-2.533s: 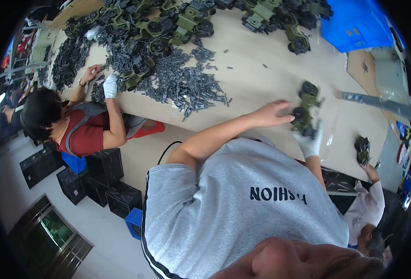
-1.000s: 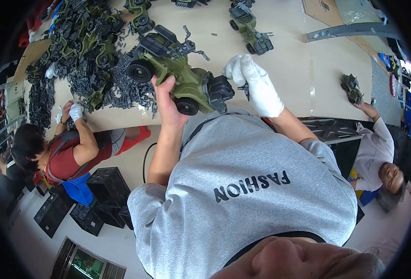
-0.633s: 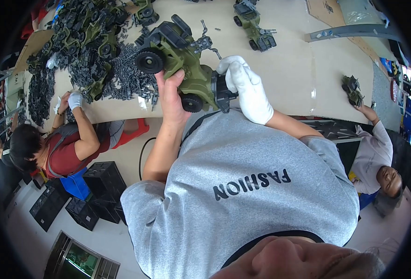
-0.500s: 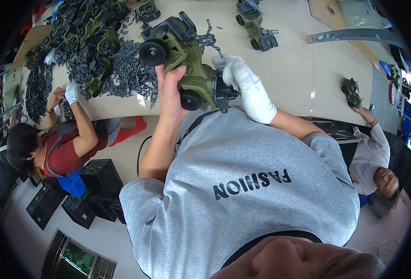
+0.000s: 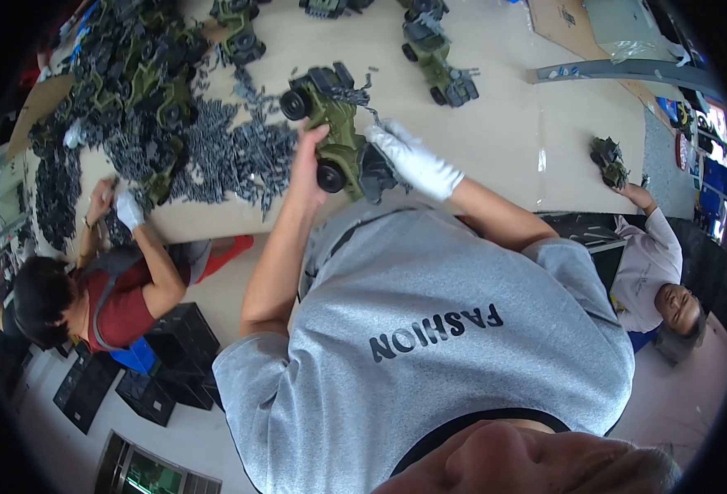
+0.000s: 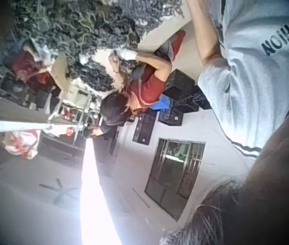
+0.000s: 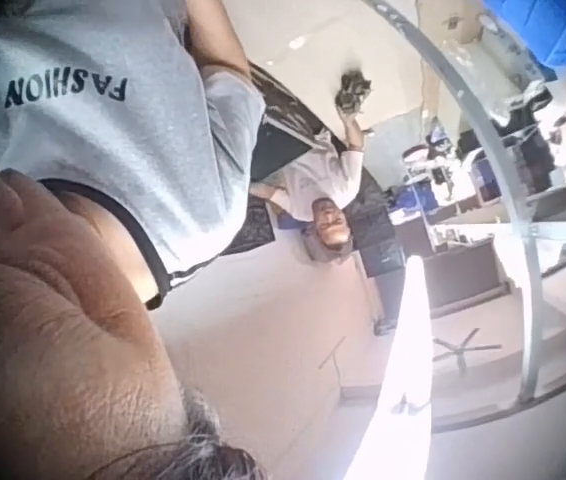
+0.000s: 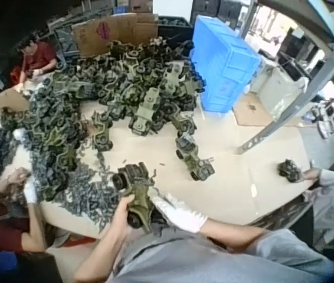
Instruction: The person assembles small olive green toy tanks from tank parts by hand at a workstation, then inspects the completed models.
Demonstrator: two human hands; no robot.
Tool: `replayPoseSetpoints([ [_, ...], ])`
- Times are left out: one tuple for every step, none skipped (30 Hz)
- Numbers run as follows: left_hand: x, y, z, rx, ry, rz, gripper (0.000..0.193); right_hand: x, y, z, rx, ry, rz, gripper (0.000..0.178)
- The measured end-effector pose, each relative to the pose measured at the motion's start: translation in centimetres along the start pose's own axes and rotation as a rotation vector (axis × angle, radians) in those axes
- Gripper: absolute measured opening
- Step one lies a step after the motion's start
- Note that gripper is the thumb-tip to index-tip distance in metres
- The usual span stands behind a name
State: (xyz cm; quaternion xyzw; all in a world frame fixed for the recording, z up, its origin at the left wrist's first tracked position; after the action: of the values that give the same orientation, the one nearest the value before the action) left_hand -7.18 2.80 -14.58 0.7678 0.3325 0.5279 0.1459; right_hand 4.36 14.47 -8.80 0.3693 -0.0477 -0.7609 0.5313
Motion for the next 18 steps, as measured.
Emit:
replayPoseSetpoints([
  [-0.6, -2.0, 2.0, -0.123, 0.116, -0.051, 0.045, -2.3, -2.4, -1.6, -0.008, 0.194, 0.013, 0.063],
  [-1.1, -3.1, 2.8, -0.111, 0.137, -0.023, 0.045, -6.9, -3.1, -1.2, -0.083, 0.515, -0.343, 0.061],
  [-1.3, -5.1, 4.1, -0.119, 0.156, -0.005, 0.046, -10.9, -3.1, -1.6, -0.132, 0.817, -0.702, 0.061],
  [-0.7, -7.1, 5.0, -0.087, 0.081, 0.001, 0.043, -13.3, -5.1, -5.9, 0.096, 0.721, -0.553, 0.065],
  [0.2, -9.5, 6.0, -0.084, 0.0, 0.022, 0.041, -14.8, -5.9, -10.2, 0.318, 0.617, -0.396, 0.069],
  [1.1, -11.5, 7.9, -0.122, -0.027, 0.036, 0.043, -14.8, -5.4, -13.3, 0.289, 0.415, -0.405, 0.066],
  [2.5, -13.5, 9.7, -0.155, -0.055, 0.052, 0.045, -14.6, -5.4, -16.3, 0.252, 0.216, -0.414, 0.064],
  [3.8, -14.5, 11.3, -0.16, -0.089, 0.039, 0.046, -14.5, -4.7, -17.8, 0.247, 0.249, -0.427, 0.061],
  [5.0, -15.0, 13.0, -0.169, -0.121, 0.026, 0.048, -14.3, -2.6, -18.5, 0.246, 0.283, -0.442, 0.058],
  [5.9, -15.1, 14.9, -0.229, -0.151, 0.054, 0.047, -14.2, -0.1, -19.6, 0.323, 0.098, -0.387, 0.051],
  [7.4, -15.1, 17.3, -0.293, -0.183, 0.095, 0.047, -14.2, 2.7, -22.3, 0.319, -0.034, -0.439, 0.044],
  [8.9, -14.9, 19.6, -0.304, -0.268, 0.168, 0.046, -14.3, 5.5, -24.1, 0.312, -0.116, -0.479, 0.037],
  [10.9, -14.7, 22.6, -0.319, -0.358, 0.25, 0.045, -14.5, 8.1, -27.4, 0.311, -0.179, -0.511, 0.033],
  [12.1, -14.2, 26.0, -0.378, -0.269, 0.29, 0.041, -15.4, 10.8, -26.8, 0.334, -0.293, -0.545, 0.034],
  [13.5, -13.8, 30.0, -0.523, -0.339, 0.2, 0.039, -16.7, 13.9, -29.9, 0.422, -0.184, -0.607, 0.039],
  [16.7, -13.8, 34.1, -0.592, -0.255, 0.293, 0.035, -17.4, 17.4, -34.8, 0.527, -0.126, -0.648, 0.049],
  [16.2, -16.5, 38.0, -0.474, -0.479, 0.286, 0.035, -18.8, 17.3, -36.1, 0.52, -0.179, -0.645, 0.049],
  [19.3, -17.1, 42.0, -0.548, -0.478, 0.257, 0.044, -20.6, 19.3, -39.8, 0.522, -0.188, -0.744, 0.05],
])
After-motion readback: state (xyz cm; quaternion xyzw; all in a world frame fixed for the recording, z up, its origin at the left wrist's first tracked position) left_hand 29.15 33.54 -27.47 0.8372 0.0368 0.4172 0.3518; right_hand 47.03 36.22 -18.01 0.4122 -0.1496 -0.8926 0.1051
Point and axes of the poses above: each hand's wrist, its own y-axis away from the middle knuckle, its own x-axis out of the palm, z = x × y, the point moved 8 cm from there along -y, towards the middle knuckle, and after that the axes turned 9 degrees about y, right-handed, at the moved point
